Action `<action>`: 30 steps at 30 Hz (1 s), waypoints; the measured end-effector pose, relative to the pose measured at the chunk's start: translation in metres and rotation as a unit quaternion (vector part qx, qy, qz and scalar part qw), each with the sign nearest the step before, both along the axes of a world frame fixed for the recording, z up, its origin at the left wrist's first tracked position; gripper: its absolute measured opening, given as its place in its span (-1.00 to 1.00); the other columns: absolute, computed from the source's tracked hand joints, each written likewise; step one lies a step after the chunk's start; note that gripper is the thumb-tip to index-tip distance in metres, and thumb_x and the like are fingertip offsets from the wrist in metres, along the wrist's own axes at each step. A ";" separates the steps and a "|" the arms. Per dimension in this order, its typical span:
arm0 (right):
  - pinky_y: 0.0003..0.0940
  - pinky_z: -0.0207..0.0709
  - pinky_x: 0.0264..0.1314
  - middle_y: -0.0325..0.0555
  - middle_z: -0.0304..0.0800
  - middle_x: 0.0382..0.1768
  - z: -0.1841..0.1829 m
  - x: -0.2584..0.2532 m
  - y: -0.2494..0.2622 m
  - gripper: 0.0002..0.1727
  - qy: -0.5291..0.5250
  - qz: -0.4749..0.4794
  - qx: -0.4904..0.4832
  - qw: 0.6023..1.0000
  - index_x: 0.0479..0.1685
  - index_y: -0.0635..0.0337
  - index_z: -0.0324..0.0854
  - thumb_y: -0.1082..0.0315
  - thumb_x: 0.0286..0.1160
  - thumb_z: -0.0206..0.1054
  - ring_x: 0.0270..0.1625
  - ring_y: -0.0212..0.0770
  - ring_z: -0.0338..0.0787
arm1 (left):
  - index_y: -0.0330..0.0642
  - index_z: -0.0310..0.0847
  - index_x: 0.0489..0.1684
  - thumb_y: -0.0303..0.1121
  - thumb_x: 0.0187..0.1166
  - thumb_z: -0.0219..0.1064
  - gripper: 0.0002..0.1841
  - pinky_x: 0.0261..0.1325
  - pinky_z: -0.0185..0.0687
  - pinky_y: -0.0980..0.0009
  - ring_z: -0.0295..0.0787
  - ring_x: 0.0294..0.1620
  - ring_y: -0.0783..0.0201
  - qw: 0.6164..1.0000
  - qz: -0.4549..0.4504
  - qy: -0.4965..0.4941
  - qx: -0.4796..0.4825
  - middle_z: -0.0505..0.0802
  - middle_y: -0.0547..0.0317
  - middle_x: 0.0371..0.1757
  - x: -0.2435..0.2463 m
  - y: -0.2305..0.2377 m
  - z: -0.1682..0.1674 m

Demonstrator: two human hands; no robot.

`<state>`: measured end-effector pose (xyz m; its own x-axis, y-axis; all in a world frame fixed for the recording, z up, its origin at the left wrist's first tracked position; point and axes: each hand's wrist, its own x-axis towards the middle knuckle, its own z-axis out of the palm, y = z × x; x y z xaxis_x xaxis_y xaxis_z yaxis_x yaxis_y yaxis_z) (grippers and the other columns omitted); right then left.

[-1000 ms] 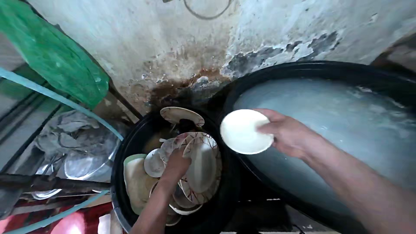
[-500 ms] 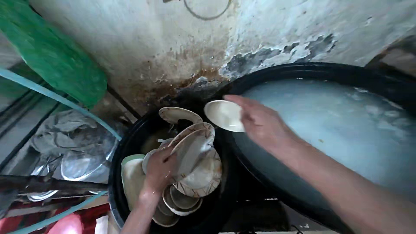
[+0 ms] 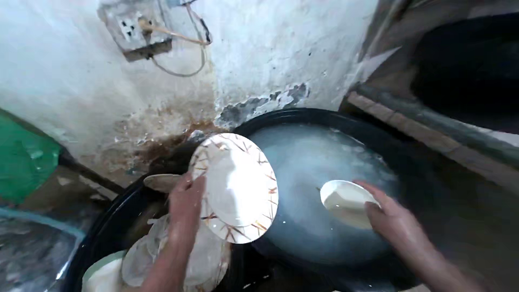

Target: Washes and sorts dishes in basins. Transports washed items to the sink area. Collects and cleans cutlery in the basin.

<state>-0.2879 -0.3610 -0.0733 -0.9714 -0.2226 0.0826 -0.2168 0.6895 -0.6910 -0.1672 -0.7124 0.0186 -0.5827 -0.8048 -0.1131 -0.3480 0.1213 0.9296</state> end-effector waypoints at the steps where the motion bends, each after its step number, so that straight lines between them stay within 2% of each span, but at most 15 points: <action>1: 0.39 0.53 0.28 0.46 0.67 0.34 -0.002 0.002 0.003 -0.41 0.022 0.003 -0.008 1.000 0.63 0.26 0.46 0.70 0.59 0.02 0.28 0.43 0.74 | -0.34 0.69 0.20 -0.37 0.69 0.33 -0.74 0.01 0.71 0.10 0.78 -0.11 0.14 0.999 -0.040 -0.008 0.000 0.83 -0.10 -0.06 -0.016 0.010 -0.009; 2: 0.38 0.55 0.28 0.46 0.69 0.33 -0.005 0.004 0.006 -0.42 0.042 0.004 -0.016 0.999 0.60 0.28 0.49 0.72 0.57 0.02 0.27 0.43 0.75 | -0.35 0.69 0.18 -0.38 0.70 0.33 -0.74 0.08 0.69 0.10 0.77 -0.03 0.11 0.997 -0.073 -0.014 0.001 0.82 -0.13 0.03 -0.031 0.021 -0.018; 4: 0.35 0.56 0.32 0.39 0.69 0.36 -0.008 0.004 0.013 -0.39 0.046 -0.001 -0.031 0.998 0.59 0.25 0.50 0.74 0.53 0.01 0.32 0.38 0.75 | -0.31 0.67 0.34 -0.36 0.74 0.29 -0.68 0.39 0.56 0.02 0.67 0.36 0.01 0.990 -0.130 -0.047 0.000 0.69 -0.17 0.44 -0.051 0.037 -0.030; 6: 0.32 0.57 0.31 0.38 0.69 0.36 -0.008 0.003 0.020 -0.38 0.042 -0.009 -0.044 0.998 0.59 0.24 0.51 0.74 0.52 0.01 0.31 0.35 0.76 | -0.20 0.64 0.47 -0.36 0.78 0.22 -0.64 0.49 0.46 -0.01 0.57 0.50 -0.03 0.987 -0.153 -0.046 -0.035 0.60 -0.16 0.57 -0.060 0.044 -0.036; 9: 0.34 0.60 0.23 0.37 0.72 0.31 -0.013 0.002 0.035 -0.40 0.068 -0.011 -0.052 0.996 0.57 0.24 0.52 0.72 0.51 0.04 0.25 0.34 0.79 | -0.22 0.59 0.52 -0.44 0.79 0.16 -0.62 0.52 0.46 -0.05 0.57 0.52 -0.07 0.986 -0.126 0.002 -0.108 0.58 -0.22 0.59 -0.060 0.029 -0.038; 13: 0.35 0.59 0.29 0.38 0.69 0.36 -0.021 -0.002 0.048 -0.40 0.081 0.000 -0.051 0.995 0.57 0.30 0.49 0.71 0.49 0.02 0.31 0.36 0.76 | -0.29 0.59 0.50 -0.56 0.77 0.06 -0.61 0.54 0.43 -0.01 0.54 0.54 -0.06 0.980 -0.055 0.076 -0.176 0.59 -0.25 0.56 -0.059 0.002 -0.033; 16: 0.34 0.53 0.41 0.44 0.62 0.42 -0.015 -0.002 0.043 -0.40 0.042 0.024 -0.032 0.998 0.60 0.34 0.45 0.72 0.52 0.00 0.40 0.41 0.69 | -0.25 0.56 0.54 -0.57 0.77 0.05 -0.59 0.57 0.41 -0.02 0.53 0.55 -0.05 0.985 -0.092 0.051 -0.136 0.60 -0.22 0.56 -0.061 0.011 -0.035; 19: 0.33 0.56 0.39 0.40 0.67 0.39 -0.018 -0.004 0.031 -0.41 0.067 0.039 -0.012 0.997 0.56 0.32 0.52 0.74 0.52 0.00 0.37 0.39 0.72 | -0.17 0.54 0.57 -0.54 0.78 0.04 -0.58 0.56 0.45 0.06 0.54 0.57 0.06 0.988 -0.149 0.014 -0.034 0.59 -0.07 0.61 -0.069 0.039 -0.063; 21: 0.31 0.61 0.33 0.34 0.72 0.35 -0.019 -0.007 0.020 -0.41 0.097 0.059 -0.010 0.994 0.51 0.29 0.57 0.76 0.49 0.02 0.32 0.34 0.77 | -0.13 0.33 0.74 -0.42 0.83 0.06 -0.52 0.58 0.43 0.01 0.47 0.63 -0.01 0.984 -0.180 -0.004 0.008 0.46 -0.12 0.72 -0.068 0.048 -0.081; 22: 0.28 0.63 0.33 0.30 0.73 0.34 -0.019 -0.009 0.013 -0.42 0.107 0.073 -0.016 0.992 0.50 0.29 0.58 0.76 0.47 0.04 0.31 0.30 0.79 | -0.14 0.20 0.81 -0.33 0.83 0.09 -0.45 0.60 0.41 -0.04 0.42 0.67 -0.06 0.981 -0.192 -0.009 -0.007 0.38 -0.18 0.76 -0.065 0.045 -0.085; 24: 0.22 0.61 0.37 0.27 0.73 0.37 -0.013 -0.007 -0.005 -0.45 0.084 0.108 -0.039 0.990 0.49 0.32 0.57 0.73 0.48 0.07 0.34 0.24 0.78 | -0.17 0.10 0.85 -0.20 0.78 0.17 -0.34 0.74 0.16 -0.18 0.10 0.84 -0.16 0.982 -0.180 -0.015 -0.059 0.15 -0.23 0.86 -0.053 0.022 -0.082; 25: 0.19 0.60 0.40 0.25 0.72 0.39 -0.009 -0.003 -0.016 -0.45 0.051 0.129 -0.049 0.989 0.51 0.32 0.57 0.71 0.51 0.08 0.36 0.20 0.77 | -0.19 0.12 0.84 -0.17 0.78 0.18 -0.34 0.72 0.16 -0.24 0.05 0.86 -0.21 0.983 -0.157 -0.018 -0.092 0.10 -0.25 0.88 -0.044 0.004 -0.083; 26: 0.17 0.59 0.41 0.23 0.72 0.39 -0.007 0.002 -0.027 -0.46 0.015 0.154 -0.052 0.987 0.52 0.28 0.56 0.68 0.53 0.08 0.37 0.17 0.77 | -0.21 0.16 0.82 -0.16 0.77 0.17 -0.35 0.67 0.24 -0.26 0.09 0.83 -0.25 0.984 -0.127 -0.029 -0.123 0.11 -0.27 0.87 -0.032 -0.018 -0.087; 28: 0.14 0.62 0.39 0.17 0.72 0.40 -0.007 0.012 -0.048 -0.44 -0.026 0.203 -0.028 0.978 0.55 0.17 0.57 0.63 0.56 0.05 0.35 0.13 0.78 | -0.28 0.22 0.77 -0.18 0.80 0.15 -0.39 0.60 0.33 -0.27 0.23 0.75 -0.32 0.981 -0.068 -0.088 -0.161 0.24 -0.37 0.80 0.000 -0.063 -0.104; 30: 0.21 0.64 0.31 0.17 0.72 0.40 -0.009 0.020 -0.065 -0.41 -0.045 0.239 0.019 0.970 0.59 0.05 0.55 0.61 0.59 0.04 0.29 0.18 0.81 | -0.42 0.25 0.72 -0.27 0.79 0.19 -0.42 0.67 0.23 -0.26 0.26 0.72 -0.40 0.969 -0.036 -0.195 -0.146 0.32 -0.50 0.72 0.038 -0.093 -0.123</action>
<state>-0.2679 -0.4264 -0.0827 -0.7595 -0.6503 -0.0158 -0.4574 0.5511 -0.6979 -0.1297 -0.8057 -0.1043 -0.5981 -0.7939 -0.1096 -0.6465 0.3971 0.6514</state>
